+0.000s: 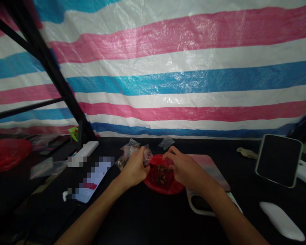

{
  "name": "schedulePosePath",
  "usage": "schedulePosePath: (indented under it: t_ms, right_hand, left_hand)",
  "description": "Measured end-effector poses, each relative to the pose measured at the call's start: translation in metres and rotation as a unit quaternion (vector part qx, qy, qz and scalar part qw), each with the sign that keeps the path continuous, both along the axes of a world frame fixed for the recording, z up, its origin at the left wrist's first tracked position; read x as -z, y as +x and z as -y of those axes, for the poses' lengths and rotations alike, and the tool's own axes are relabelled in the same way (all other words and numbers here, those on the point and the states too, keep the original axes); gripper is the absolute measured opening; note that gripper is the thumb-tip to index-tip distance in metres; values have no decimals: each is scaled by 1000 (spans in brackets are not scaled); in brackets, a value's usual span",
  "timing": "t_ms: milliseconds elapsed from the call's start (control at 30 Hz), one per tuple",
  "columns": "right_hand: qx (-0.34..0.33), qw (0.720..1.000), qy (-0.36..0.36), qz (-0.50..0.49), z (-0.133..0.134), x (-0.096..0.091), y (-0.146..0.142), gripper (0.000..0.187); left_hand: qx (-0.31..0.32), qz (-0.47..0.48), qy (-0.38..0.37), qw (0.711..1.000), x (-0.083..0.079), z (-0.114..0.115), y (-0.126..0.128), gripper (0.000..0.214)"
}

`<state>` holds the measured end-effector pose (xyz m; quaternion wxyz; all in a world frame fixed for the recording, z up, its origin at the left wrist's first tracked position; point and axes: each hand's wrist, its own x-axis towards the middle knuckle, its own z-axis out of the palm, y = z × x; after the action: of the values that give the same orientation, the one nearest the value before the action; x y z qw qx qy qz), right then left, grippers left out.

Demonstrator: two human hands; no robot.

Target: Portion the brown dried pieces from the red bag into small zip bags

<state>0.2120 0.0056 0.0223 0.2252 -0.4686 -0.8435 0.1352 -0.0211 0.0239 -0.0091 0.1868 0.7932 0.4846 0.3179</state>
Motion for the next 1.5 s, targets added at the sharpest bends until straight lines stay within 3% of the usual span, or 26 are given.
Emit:
schedulePosePath:
  t_ms: [167, 300, 367, 467, 600, 767, 867, 1000, 1233, 1500]
  right_hand:
    - [27, 998, 54, -22, -2, -9, 1, 41]
    - [36, 995, 97, -15, -4, -12, 0, 45]
    - [38, 990, 129, -31, -3, -15, 1, 42]
    - [2, 990, 126, -61, 3, -23, 0, 35]
    - [-79, 996, -17, -30, 11, -24, -5, 31]
    - [-25, 997, -22, 66, 9, -3, -4, 34]
    - [4, 995, -15, 97, 6, 4, -5, 31]
    - [20, 994, -10, 107, 5, 5, -8, 30]
    - [9, 995, -16, 96, 5, 8, -12, 48]
    - [-36, 998, -51, 23, 10, 10, -21, 36]
  left_hand:
    - [52, 116, -93, 987, -13, 3, -2, 32]
    - [150, 186, -264, 934, -20, 5, 0, 13]
    - [149, 210, -304, 917, -21, 4, 1, 4]
    - [101, 232, -291, 923, -17, 2, 1, 9]
    - [67, 222, -256, 938, -11, -1, 2, 17]
    - [13, 207, -260, 943, -8, -1, 4, 18]
    - [28, 212, -276, 937, -8, 0, 6, 12]
    - [81, 221, -315, 920, -8, 0, 6, 4]
    - [23, 296, -337, 893, -9, -1, 5, 4]
    - [36, 398, -407, 821, -15, 3, 9, 18]
